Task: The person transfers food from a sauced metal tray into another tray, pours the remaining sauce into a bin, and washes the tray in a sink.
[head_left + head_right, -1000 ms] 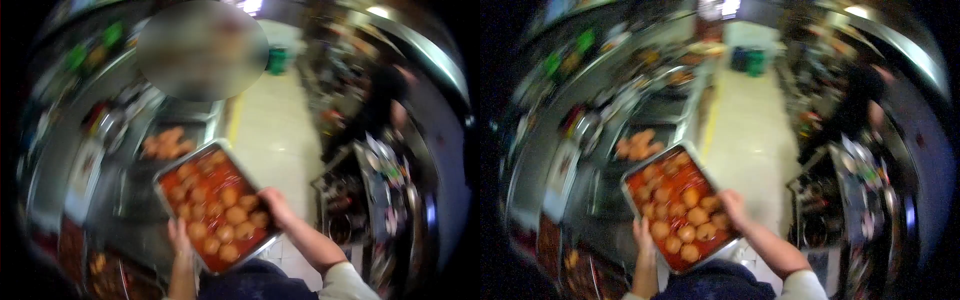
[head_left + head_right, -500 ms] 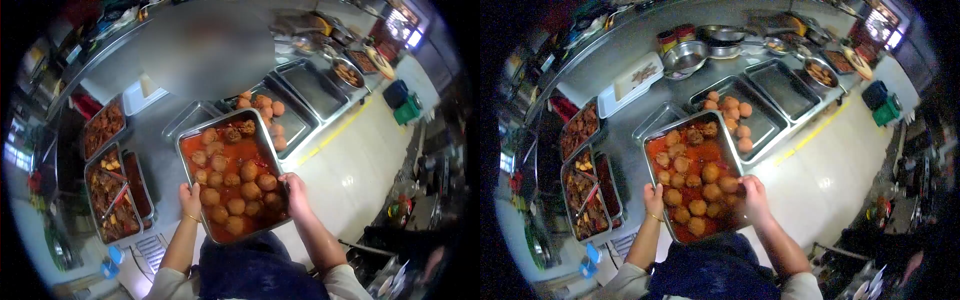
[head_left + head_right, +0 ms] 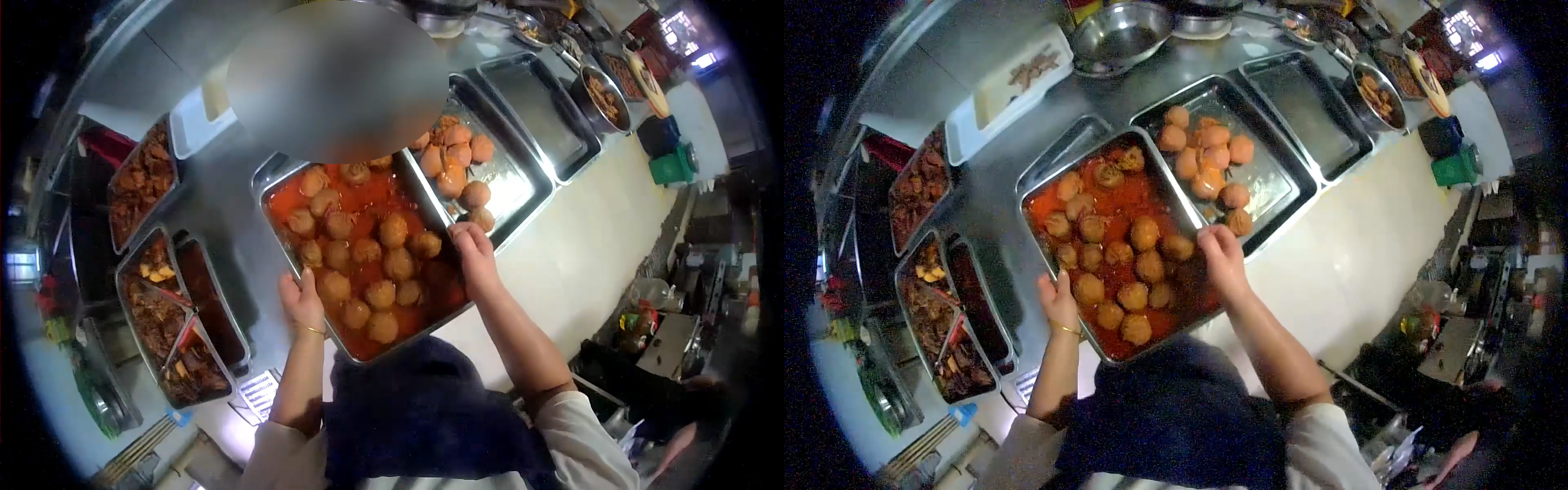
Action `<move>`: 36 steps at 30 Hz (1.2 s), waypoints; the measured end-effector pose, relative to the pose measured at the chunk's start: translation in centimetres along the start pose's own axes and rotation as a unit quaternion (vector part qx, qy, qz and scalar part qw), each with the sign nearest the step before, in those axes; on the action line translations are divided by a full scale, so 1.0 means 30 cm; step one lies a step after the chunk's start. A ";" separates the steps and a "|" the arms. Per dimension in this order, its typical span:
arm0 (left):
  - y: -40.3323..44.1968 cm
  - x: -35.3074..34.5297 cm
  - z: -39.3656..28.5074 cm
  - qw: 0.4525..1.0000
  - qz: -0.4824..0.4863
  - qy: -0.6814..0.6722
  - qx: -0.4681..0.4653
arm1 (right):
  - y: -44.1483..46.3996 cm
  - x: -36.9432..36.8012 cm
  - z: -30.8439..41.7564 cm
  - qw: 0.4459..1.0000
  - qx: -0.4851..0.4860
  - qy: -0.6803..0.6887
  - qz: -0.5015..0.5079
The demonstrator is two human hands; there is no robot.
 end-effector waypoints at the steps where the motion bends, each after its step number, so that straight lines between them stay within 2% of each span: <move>1: -0.003 -0.001 -0.011 1.000 -0.011 -0.010 0.000 | 0.009 0.004 -0.004 1.000 0.002 -0.003 0.006; 2: -0.005 -0.001 -0.022 1.000 -0.022 -0.020 -0.003 | 0.014 0.005 -0.006 1.000 0.007 -0.003 0.012; 4: -0.007 -0.006 -0.030 0.997 -0.016 -0.069 0.025 | 0.008 -0.031 0.029 0.981 0.112 -0.159 -0.003; 5: 0.000 -0.014 -0.030 0.995 -0.014 -0.096 0.037 | -0.044 -0.063 0.120 0.829 0.317 -0.461 -0.012; 6: 0.007 -0.019 -0.021 0.994 -0.009 -0.096 0.045 | -0.058 -0.101 0.139 0.791 0.329 -0.515 0.021; 8: 0.007 -0.014 0.018 0.993 -0.002 -0.097 0.062 | -0.056 -0.160 0.118 0.736 0.274 -0.613 0.084; 10: 0.012 -0.015 0.043 0.988 0.025 -0.135 0.065 | -0.048 -0.198 0.098 0.677 0.280 -0.671 0.110; 12: 0.013 -0.030 0.051 0.982 0.027 -0.174 0.072 | -0.048 -0.223 0.098 0.600 0.344 -0.715 0.104; 14: 0.002 -0.045 0.028 0.970 0.044 -0.213 0.107 | -0.030 -0.216 0.069 0.633 0.365 -0.674 0.106; 16: -0.004 -0.060 0.022 0.951 0.054 -0.276 0.126 | -0.024 -0.233 0.100 0.614 0.314 -0.709 0.148; 20: -0.028 -0.077 -0.035 0.919 0.065 -0.353 0.161 | 0.019 -0.201 0.082 0.612 0.263 -0.719 0.198; 21: -0.049 -0.071 -0.079 0.924 0.044 -0.324 0.199 | 0.005 -0.194 0.101 0.619 0.289 -0.704 0.194; 24: -0.023 -0.082 -0.040 0.919 0.056 -0.353 0.166 | 0.003 -0.181 0.103 0.630 0.278 -0.691 0.221; 25: -0.025 -0.084 -0.044 0.915 0.059 -0.372 0.145 | -0.003 -0.187 0.107 0.634 0.247 -0.691 0.244; 29: -0.017 -0.084 -0.016 0.930 0.046 -0.335 0.143 | 0.006 -0.177 0.077 0.681 0.274 -0.643 0.217; 31: -0.009 -0.086 -0.007 0.933 0.053 -0.329 0.133 | 0.013 -0.170 0.074 0.708 0.250 -0.626 0.211; 34: -0.023 -0.082 -0.025 0.931 0.027 -0.331 0.148 | 0.047 -0.112 0.113 0.821 0.266 -0.473 0.180; 36: -0.031 -0.081 -0.054 0.934 0.025 -0.324 0.147 | 0.084 -0.025 0.167 0.904 0.111 -0.382 0.157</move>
Point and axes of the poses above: each hand's wrist, its own y-axis towards the middle knuckle, its own x-axis out of the back of the hand, z = x × y, the point moved 6 cm from there along y, towards the middle knuckle, and after that the axes turned 8 degrees about y, right-handed, at the moved point
